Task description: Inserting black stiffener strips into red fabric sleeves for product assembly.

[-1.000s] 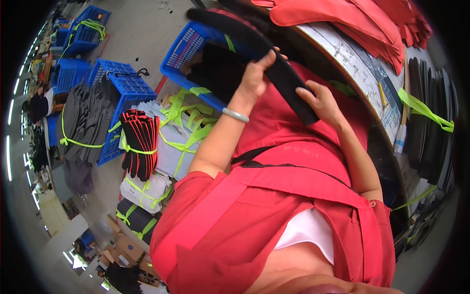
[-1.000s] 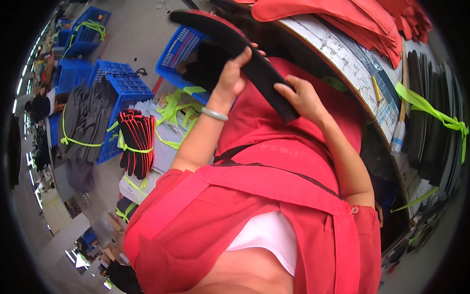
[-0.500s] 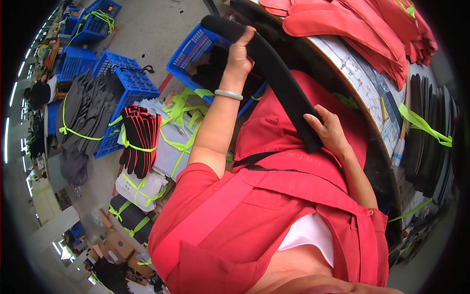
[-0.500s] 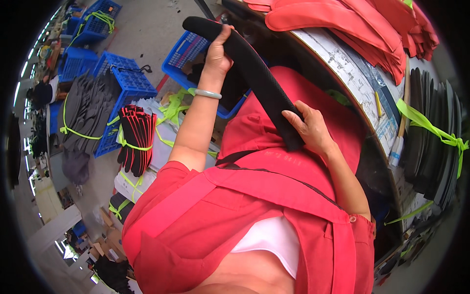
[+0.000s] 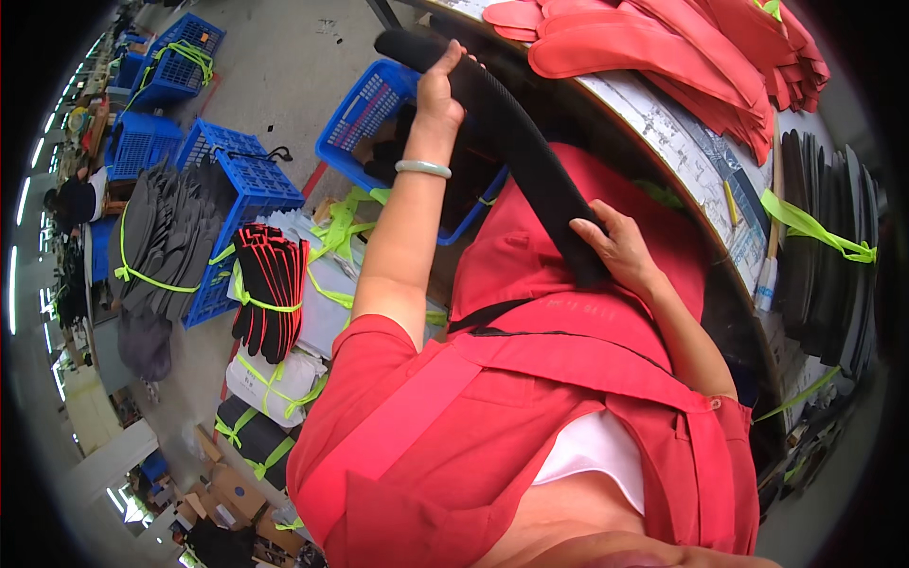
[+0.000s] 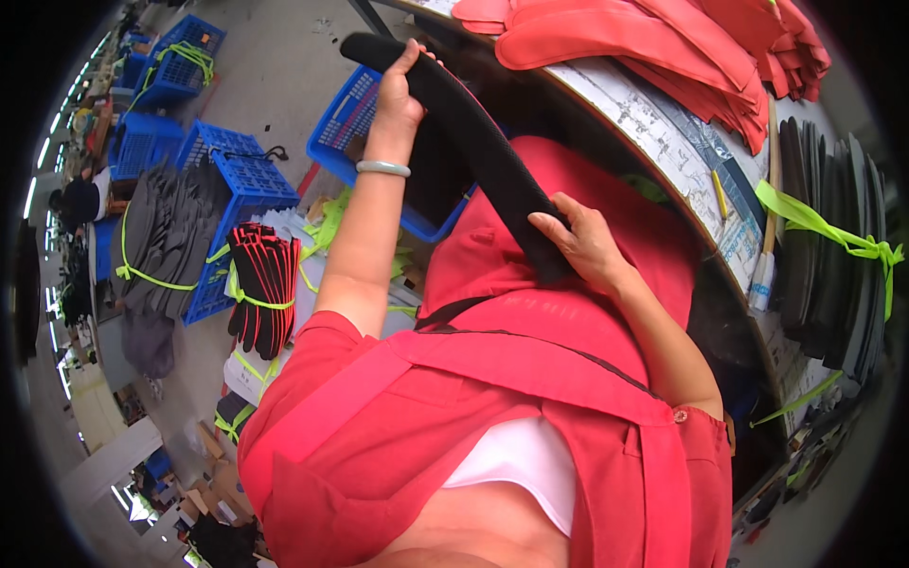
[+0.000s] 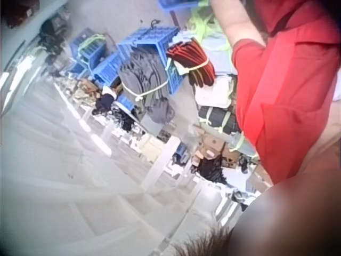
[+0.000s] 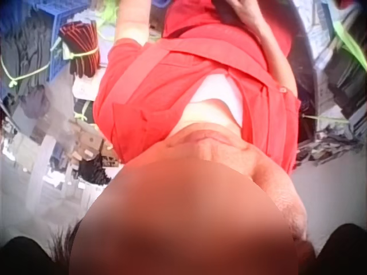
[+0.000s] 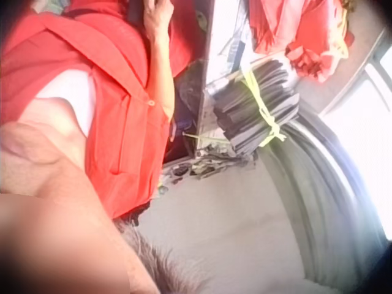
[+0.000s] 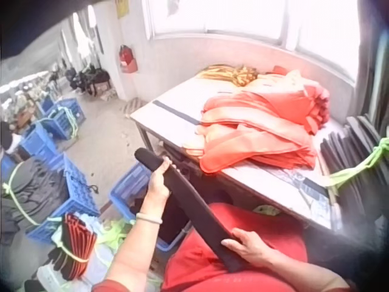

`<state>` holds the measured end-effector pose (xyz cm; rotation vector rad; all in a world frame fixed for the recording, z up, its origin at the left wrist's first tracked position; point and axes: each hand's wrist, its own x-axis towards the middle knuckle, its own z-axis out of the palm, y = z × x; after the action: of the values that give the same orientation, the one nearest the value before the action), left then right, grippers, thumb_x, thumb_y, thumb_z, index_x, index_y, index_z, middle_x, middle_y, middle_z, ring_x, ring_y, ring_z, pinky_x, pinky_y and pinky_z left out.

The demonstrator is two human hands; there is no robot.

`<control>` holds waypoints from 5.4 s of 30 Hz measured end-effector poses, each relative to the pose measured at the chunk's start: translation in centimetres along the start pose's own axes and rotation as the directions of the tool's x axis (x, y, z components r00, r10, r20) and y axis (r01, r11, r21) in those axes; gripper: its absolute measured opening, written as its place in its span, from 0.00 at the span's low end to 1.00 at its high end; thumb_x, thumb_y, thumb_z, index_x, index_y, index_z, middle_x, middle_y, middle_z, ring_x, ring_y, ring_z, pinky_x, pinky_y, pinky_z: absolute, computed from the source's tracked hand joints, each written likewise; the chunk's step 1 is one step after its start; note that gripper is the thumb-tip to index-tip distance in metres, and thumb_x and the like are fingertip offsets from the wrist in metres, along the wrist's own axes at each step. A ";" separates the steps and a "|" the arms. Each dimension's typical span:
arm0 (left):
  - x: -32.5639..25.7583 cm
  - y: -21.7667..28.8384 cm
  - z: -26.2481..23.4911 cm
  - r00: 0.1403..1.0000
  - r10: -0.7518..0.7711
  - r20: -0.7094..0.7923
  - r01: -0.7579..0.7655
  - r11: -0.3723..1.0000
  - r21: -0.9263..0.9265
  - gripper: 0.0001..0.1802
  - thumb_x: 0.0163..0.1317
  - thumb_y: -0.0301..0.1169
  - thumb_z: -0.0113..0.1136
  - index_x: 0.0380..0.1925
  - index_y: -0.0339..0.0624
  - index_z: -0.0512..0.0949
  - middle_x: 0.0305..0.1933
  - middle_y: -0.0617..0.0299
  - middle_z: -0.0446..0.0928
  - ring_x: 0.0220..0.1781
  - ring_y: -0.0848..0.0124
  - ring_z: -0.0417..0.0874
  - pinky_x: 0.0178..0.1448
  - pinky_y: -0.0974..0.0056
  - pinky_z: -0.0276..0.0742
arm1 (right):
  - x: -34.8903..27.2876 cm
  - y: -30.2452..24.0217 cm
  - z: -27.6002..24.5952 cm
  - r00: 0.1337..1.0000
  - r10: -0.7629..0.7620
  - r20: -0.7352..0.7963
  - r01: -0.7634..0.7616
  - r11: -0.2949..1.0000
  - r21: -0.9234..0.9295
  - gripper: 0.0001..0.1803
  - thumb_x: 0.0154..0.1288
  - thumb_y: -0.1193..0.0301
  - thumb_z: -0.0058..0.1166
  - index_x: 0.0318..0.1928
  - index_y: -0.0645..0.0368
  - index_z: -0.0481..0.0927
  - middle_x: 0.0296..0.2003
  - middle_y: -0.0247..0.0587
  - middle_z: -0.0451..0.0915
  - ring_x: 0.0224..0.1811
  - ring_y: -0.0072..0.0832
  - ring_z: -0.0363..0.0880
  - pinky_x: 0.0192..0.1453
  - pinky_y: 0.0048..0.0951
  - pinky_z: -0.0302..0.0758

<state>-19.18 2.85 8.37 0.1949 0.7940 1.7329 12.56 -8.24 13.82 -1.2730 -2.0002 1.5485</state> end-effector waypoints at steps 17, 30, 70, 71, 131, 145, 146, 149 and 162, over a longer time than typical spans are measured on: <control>-7.7 -7.7 8.6 0.938 -0.016 0.345 -0.052 0.981 0.185 0.13 0.59 0.25 0.67 0.44 0.39 0.78 0.44 0.65 0.80 0.45 0.73 0.80 0.51 0.67 0.77 | 8.5 -3.3 -6.6 0.941 -0.225 -0.253 0.183 0.967 -0.179 0.17 0.70 0.60 0.53 0.41 0.64 0.80 0.26 0.32 0.76 0.32 0.16 0.72 0.38 0.23 0.71; -9.0 -9.3 6.4 0.977 -0.033 0.211 0.012 0.995 0.098 0.11 0.60 0.27 0.67 0.42 0.35 0.79 0.42 0.61 0.81 0.43 0.72 0.81 0.50 0.66 0.78 | 7.8 0.2 -6.2 0.913 -0.274 -0.302 0.236 0.959 -0.157 0.17 0.69 0.59 0.53 0.37 0.63 0.78 0.22 0.34 0.74 0.27 0.21 0.69 0.34 0.27 0.70; -11.3 -4.9 9.5 0.703 -0.600 0.381 0.124 0.632 0.765 0.13 0.64 0.35 0.64 0.42 0.37 0.81 0.37 0.69 0.80 0.37 0.81 0.79 0.42 0.73 0.75 | 7.8 -3.9 -4.8 0.854 -0.280 -0.438 0.386 0.906 0.172 0.15 0.63 0.66 0.61 0.43 0.66 0.79 0.32 0.36 0.81 0.36 0.18 0.76 0.41 0.25 0.75; -11.9 -5.4 9.4 0.717 -0.574 0.396 0.061 0.618 0.784 0.11 0.64 0.34 0.63 0.40 0.38 0.81 0.35 0.70 0.81 0.34 0.82 0.79 0.38 0.73 0.75 | 7.8 -3.3 -5.4 0.844 -0.279 -0.458 0.363 0.926 0.103 0.16 0.62 0.65 0.62 0.42 0.66 0.79 0.30 0.36 0.80 0.35 0.18 0.75 0.40 0.25 0.75; -14.6 -10.4 7.4 0.685 -0.717 0.131 0.219 0.375 0.901 0.11 0.56 0.35 0.70 0.32 0.39 0.84 0.26 0.69 0.79 0.29 0.82 0.78 0.34 0.74 0.72 | 3.0 6.2 -5.9 0.997 0.031 -0.069 0.003 0.901 0.435 0.25 0.73 0.51 0.47 0.34 0.62 0.81 0.21 0.35 0.77 0.24 0.20 0.76 0.29 0.23 0.73; -16.4 -6.2 6.2 0.717 -0.680 0.154 0.156 0.373 0.915 0.10 0.62 0.33 0.66 0.26 0.38 0.81 0.30 0.65 0.79 0.30 0.80 0.75 0.34 0.71 0.71 | 2.5 4.7 -4.0 0.842 0.064 -0.535 0.217 0.868 0.447 0.13 0.70 0.63 0.56 0.42 0.62 0.77 0.32 0.29 0.78 0.34 0.12 0.72 0.39 0.17 0.70; -16.4 -7.1 5.2 0.778 -0.605 0.172 0.165 0.461 0.872 0.08 0.64 0.32 0.63 0.34 0.37 0.80 0.34 0.64 0.79 0.34 0.77 0.77 0.39 0.70 0.73 | 2.3 4.1 -3.2 0.863 0.067 -0.500 0.233 0.827 0.512 0.13 0.70 0.63 0.56 0.43 0.62 0.77 0.31 0.29 0.77 0.34 0.13 0.71 0.39 0.17 0.70; -16.4 -9.6 5.0 0.912 -0.389 0.133 0.354 0.907 0.227 0.19 0.65 0.27 0.60 0.55 0.34 0.71 0.50 0.57 0.77 0.50 0.68 0.80 0.57 0.61 0.76 | 1.6 3.3 -1.8 0.912 0.090 -0.400 0.195 0.764 0.615 0.13 0.71 0.64 0.55 0.44 0.63 0.75 0.30 0.30 0.76 0.32 0.14 0.71 0.38 0.19 0.70; -15.8 -11.5 4.6 0.973 -0.190 0.130 0.140 0.937 0.319 0.13 0.56 0.19 0.67 0.43 0.37 0.80 0.41 0.62 0.80 0.44 0.72 0.81 0.53 0.68 0.77 | 3.7 1.9 -3.8 0.984 0.013 -0.180 0.037 0.962 0.271 0.15 0.69 0.61 0.54 0.32 0.61 0.79 0.23 0.25 0.74 0.26 0.13 0.69 0.29 0.21 0.67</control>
<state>-2.57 -8.42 9.18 0.4599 0.9326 1.4090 13.97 -2.96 12.51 -1.2370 -1.6159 1.5765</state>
